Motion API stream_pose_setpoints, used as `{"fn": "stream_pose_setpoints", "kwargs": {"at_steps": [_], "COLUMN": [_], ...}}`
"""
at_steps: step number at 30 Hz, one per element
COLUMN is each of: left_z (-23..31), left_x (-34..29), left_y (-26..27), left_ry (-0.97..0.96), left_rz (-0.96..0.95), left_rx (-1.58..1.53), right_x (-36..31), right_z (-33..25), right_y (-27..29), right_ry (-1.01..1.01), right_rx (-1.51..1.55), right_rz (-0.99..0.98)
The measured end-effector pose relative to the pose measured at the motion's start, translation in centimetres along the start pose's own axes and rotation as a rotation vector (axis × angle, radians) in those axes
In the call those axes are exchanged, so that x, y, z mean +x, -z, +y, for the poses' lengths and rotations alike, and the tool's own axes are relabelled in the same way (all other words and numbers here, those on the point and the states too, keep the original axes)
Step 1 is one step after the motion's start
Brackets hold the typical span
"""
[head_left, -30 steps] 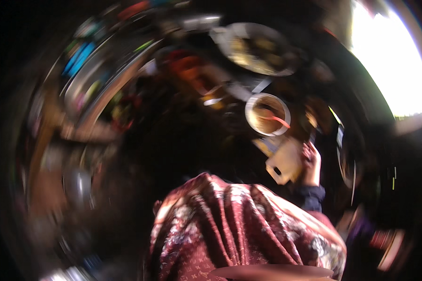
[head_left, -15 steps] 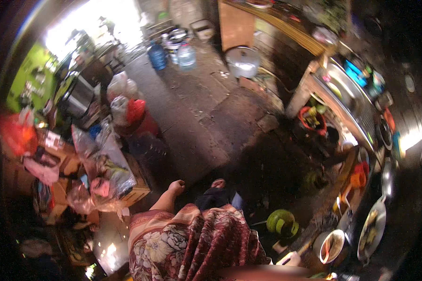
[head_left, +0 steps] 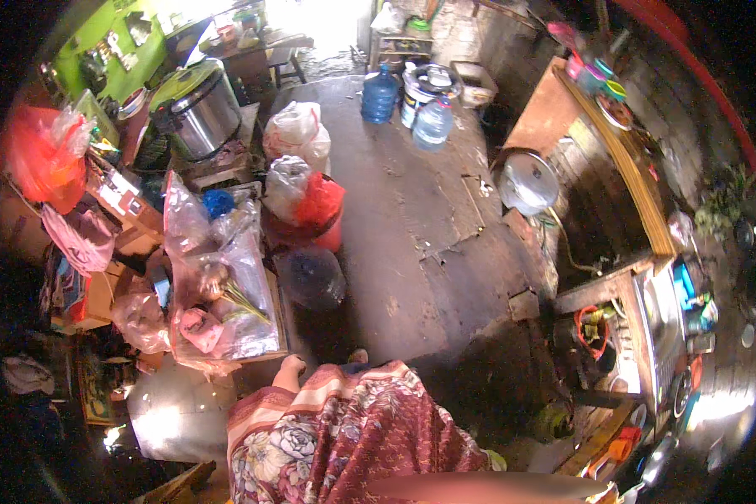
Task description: The person prepares food in a small kitchen, handling a knife, ladle, and various containers. They stir a pot, transfer food to a plate, wash the plate, and add batter to a wok. The person also moves around the kitchen and opens a refrigerator.
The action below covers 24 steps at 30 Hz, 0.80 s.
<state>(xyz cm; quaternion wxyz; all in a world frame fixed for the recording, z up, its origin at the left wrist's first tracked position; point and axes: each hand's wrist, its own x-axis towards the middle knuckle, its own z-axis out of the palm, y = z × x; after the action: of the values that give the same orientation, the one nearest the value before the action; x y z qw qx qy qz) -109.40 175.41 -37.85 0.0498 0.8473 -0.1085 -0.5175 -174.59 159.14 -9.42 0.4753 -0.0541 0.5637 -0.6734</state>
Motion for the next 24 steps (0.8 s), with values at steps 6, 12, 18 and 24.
{"fn": "stream_pose_setpoints", "kwargs": {"at_steps": [6,12,18,24], "left_z": [7.4,19.6,20.4,15.8], "left_x": [5.6,8.6,15.5,10.2], "left_y": [8.2,15.0,14.4,11.4], "left_ry": [-0.108,-0.166,-0.173,-0.498], "left_rz": [0.153,0.184,0.201,0.354], "left_rx": [-0.116,-0.323,-0.657,-0.12], "right_x": [3.7,8.9,15.3,21.9], "right_z": [2.0,8.2,15.2,20.5], "right_y": [-5.8,-20.2,-40.3,-60.3], "right_ry": [-0.031,-0.125,-0.323,-0.504], "right_rx": [0.016,-0.003,-0.157,-0.293], "right_rz": [-0.21,-0.157,-0.323,-0.624]}}
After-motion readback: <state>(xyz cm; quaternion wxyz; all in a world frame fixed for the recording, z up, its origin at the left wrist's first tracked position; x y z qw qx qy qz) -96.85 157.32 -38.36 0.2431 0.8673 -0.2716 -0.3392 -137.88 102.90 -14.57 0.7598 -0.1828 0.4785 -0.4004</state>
